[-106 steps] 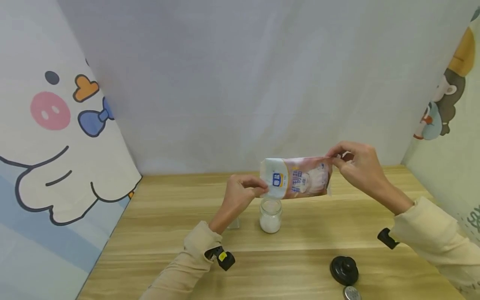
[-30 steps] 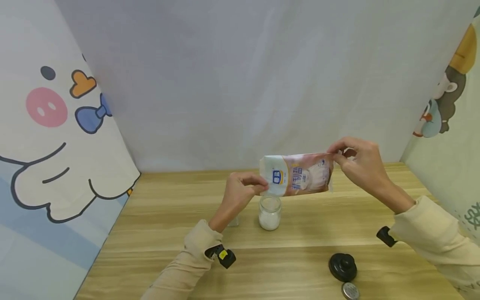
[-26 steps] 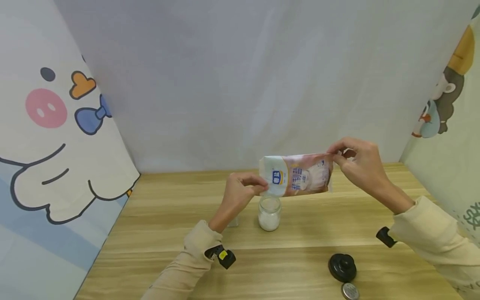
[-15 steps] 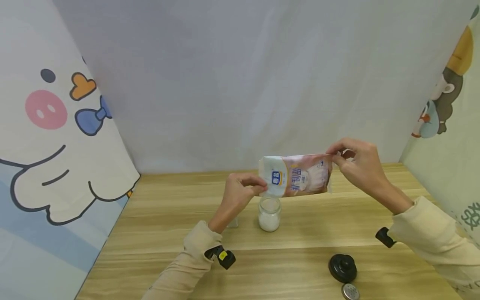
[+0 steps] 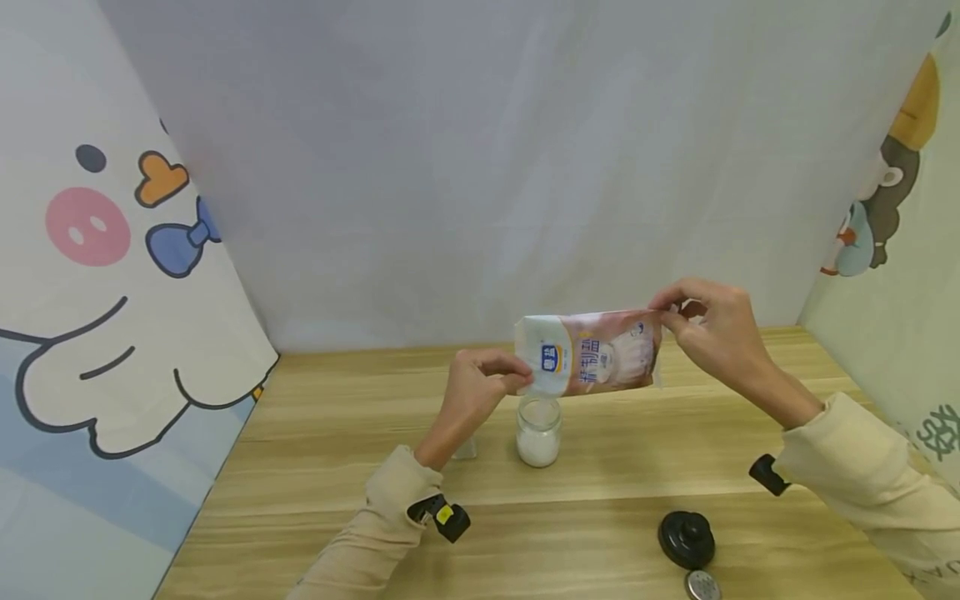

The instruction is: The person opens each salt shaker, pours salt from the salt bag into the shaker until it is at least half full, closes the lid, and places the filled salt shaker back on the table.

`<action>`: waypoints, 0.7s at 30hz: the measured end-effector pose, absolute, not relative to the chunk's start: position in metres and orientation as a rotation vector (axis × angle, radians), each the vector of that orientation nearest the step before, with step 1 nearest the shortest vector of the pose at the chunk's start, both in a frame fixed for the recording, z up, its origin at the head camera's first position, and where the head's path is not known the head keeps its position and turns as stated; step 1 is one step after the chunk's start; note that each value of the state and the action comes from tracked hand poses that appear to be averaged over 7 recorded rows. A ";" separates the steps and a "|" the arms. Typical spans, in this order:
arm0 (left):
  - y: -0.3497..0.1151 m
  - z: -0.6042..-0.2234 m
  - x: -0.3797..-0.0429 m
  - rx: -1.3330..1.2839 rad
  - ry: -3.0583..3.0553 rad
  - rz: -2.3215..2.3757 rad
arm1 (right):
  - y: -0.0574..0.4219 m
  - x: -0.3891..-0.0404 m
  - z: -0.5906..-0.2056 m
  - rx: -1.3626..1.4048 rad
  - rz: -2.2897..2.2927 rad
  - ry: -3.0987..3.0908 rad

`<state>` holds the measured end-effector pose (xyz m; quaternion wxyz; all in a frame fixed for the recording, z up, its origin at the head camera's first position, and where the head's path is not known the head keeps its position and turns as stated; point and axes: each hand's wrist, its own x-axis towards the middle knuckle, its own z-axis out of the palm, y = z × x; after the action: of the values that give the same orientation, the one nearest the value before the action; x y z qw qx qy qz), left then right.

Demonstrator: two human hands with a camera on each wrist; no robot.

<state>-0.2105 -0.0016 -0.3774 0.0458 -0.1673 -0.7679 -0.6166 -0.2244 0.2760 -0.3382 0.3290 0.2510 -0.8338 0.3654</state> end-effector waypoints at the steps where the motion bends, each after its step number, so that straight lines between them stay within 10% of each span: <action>1: -0.002 -0.377 -0.210 -0.510 -2.343 -1.882 | 0.276 -0.225 -0.338 0.658 0.958 -2.181; 21: -0.002 -0.378 -0.211 -0.518 -2.327 -1.894 | 0.275 -0.223 -0.336 0.676 0.934 -2.168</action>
<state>-0.2108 -0.0023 -0.3777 0.0484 -0.1698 -0.7634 -0.6214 -0.2232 0.2752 -0.3359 0.3362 0.2592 -0.8315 0.3582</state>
